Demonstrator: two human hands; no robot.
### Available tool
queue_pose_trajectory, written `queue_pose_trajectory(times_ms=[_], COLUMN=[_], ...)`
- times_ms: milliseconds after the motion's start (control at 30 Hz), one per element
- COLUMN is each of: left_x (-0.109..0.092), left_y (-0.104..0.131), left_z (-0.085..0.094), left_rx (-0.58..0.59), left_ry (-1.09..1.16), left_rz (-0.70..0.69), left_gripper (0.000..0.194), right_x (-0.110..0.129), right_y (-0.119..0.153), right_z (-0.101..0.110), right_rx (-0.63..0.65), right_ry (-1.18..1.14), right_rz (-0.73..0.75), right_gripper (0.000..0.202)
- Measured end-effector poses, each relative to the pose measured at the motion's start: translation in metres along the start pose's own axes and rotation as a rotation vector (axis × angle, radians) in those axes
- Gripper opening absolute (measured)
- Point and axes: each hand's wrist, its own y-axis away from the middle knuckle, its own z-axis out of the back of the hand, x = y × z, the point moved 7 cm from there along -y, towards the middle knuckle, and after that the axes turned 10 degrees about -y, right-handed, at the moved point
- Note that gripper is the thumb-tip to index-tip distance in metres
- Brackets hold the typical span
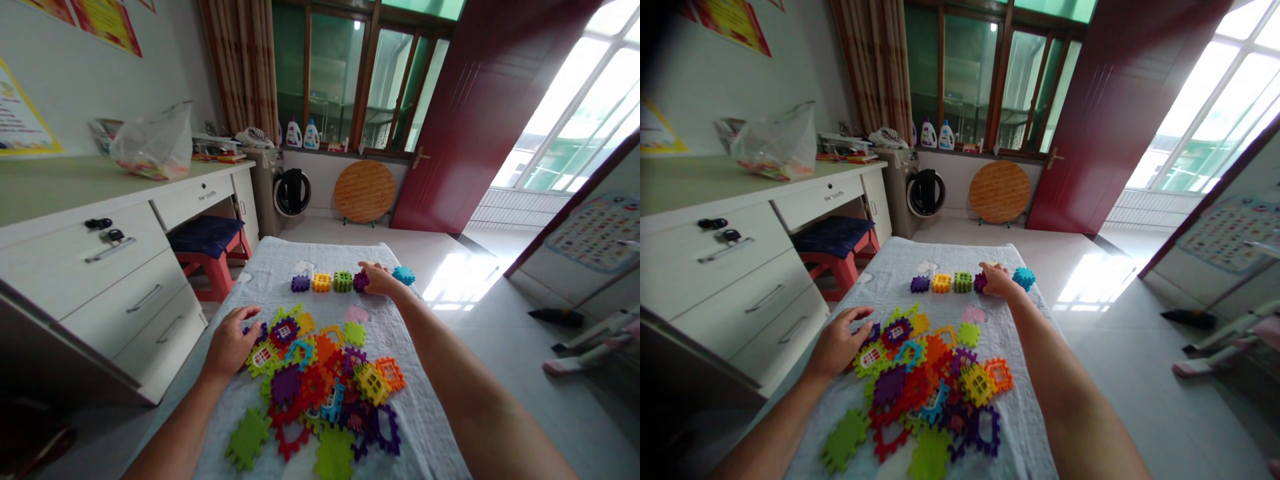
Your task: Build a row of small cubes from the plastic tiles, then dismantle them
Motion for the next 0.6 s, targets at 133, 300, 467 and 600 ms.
queue_pose_trajectory(times_ms=[133, 300, 467, 600], left_x=[0.000, 0.001, 0.000, 0.001], left_y=[0.000, 0.000, 0.000, 0.001], left_z=[0.000, -0.002, -0.002, -0.002], left_rx=[0.008, 0.017, 0.013, 0.018], left_ry=[0.004, 0.008, 0.010, 0.009], left_rz=[0.000, -0.002, 0.004, 0.009], left_gripper=[0.027, 0.027, 0.027, 0.027], right_x=[-0.003, -0.001, 0.003, 0.006], right_y=[-0.002, -0.003, -0.007, -0.011], right_z=[-0.006, -0.005, -0.009, -0.015], right_rx=[0.032, 0.039, 0.054, 0.095], right_ry=[0.025, 0.071, 0.129, 0.159], right_rz=[-0.005, 0.002, 0.018, 0.010], right_gripper=[0.087, 0.089, 0.093, 0.092])
